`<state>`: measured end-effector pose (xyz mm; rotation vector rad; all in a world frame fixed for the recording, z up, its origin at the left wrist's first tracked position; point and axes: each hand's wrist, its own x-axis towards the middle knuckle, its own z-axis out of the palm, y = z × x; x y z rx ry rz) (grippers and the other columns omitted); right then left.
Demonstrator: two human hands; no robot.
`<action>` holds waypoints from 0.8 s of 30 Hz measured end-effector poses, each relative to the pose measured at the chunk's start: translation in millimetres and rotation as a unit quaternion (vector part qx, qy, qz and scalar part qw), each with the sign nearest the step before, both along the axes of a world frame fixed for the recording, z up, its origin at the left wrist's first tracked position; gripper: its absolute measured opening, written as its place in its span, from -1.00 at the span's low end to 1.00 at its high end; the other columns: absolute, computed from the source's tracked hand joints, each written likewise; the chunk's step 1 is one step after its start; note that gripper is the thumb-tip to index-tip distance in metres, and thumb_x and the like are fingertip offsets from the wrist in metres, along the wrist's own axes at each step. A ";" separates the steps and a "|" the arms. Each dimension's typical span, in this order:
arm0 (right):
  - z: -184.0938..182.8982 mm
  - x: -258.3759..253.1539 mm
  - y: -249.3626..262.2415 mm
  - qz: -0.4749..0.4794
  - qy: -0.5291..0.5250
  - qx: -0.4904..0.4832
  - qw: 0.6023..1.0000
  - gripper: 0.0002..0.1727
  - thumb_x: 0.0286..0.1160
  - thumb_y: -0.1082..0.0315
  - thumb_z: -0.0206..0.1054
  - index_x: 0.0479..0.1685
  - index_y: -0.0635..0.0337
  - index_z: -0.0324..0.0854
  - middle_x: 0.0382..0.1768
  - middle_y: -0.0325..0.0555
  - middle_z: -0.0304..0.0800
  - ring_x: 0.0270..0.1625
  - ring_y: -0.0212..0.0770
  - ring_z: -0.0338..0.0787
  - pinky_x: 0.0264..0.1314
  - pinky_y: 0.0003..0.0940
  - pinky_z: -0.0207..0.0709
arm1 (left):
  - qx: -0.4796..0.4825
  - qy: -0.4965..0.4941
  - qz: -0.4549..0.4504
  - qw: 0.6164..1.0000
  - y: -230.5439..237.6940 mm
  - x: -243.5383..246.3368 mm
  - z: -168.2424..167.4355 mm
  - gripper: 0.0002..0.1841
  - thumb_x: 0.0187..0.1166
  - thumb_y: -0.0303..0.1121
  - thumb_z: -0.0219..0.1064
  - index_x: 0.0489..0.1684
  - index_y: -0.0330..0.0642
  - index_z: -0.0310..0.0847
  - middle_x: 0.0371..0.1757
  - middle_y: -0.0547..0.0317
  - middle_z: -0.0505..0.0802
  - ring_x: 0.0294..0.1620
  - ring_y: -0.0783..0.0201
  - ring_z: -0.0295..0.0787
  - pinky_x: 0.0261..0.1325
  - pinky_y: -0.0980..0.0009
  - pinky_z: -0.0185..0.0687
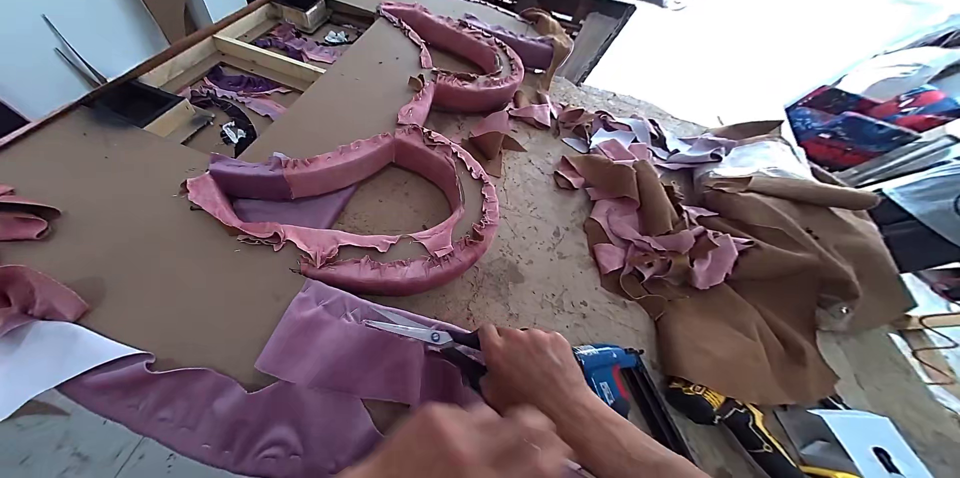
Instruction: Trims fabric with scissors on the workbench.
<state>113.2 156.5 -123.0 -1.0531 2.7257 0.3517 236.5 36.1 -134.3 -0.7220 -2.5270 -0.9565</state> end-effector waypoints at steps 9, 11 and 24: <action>2.8 -2.0 -8.1 0.009 -0.020 0.015 1.000 -0.69 0.14 0.19 0.47 -0.26 0.24 0.67 -0.45 0.08 0.78 -0.34 0.15 0.85 -0.38 0.10 0.58 | -0.213 0.027 0.148 0.965 -99.0 12.0 -79.3 -0.84 0.44 -0.51 0.29 -0.17 -0.11 0.75 -0.34 0.12 0.74 -0.48 0.16 0.72 -0.64 0.34 0.58; -0.4 -8.2 11.9 0.046 0.056 -0.038 0.997 -0.69 -0.13 0.21 0.58 -0.42 0.18 0.69 -0.60 -0.01 0.72 -0.51 0.09 0.80 -0.53 0.07 0.57 | -0.158 0.064 0.167 0.971 -95.4 15.9 -82.7 -0.85 0.52 -0.52 0.21 -0.23 -0.13 0.72 -0.37 0.16 0.73 -0.49 0.21 0.70 -0.60 0.38 0.59; -9.5 12.4 -63.4 0.076 0.066 -0.013 0.995 -0.68 0.03 0.18 0.60 -0.40 0.22 0.68 -0.59 0.03 0.74 -0.51 0.08 0.82 -0.48 0.02 0.60 | 0.125 0.126 0.201 0.963 -88.6 16.2 -73.5 -0.79 0.79 -0.38 0.05 -0.07 -0.12 0.65 -0.19 0.15 0.81 -0.21 0.38 0.80 -0.23 0.57 0.72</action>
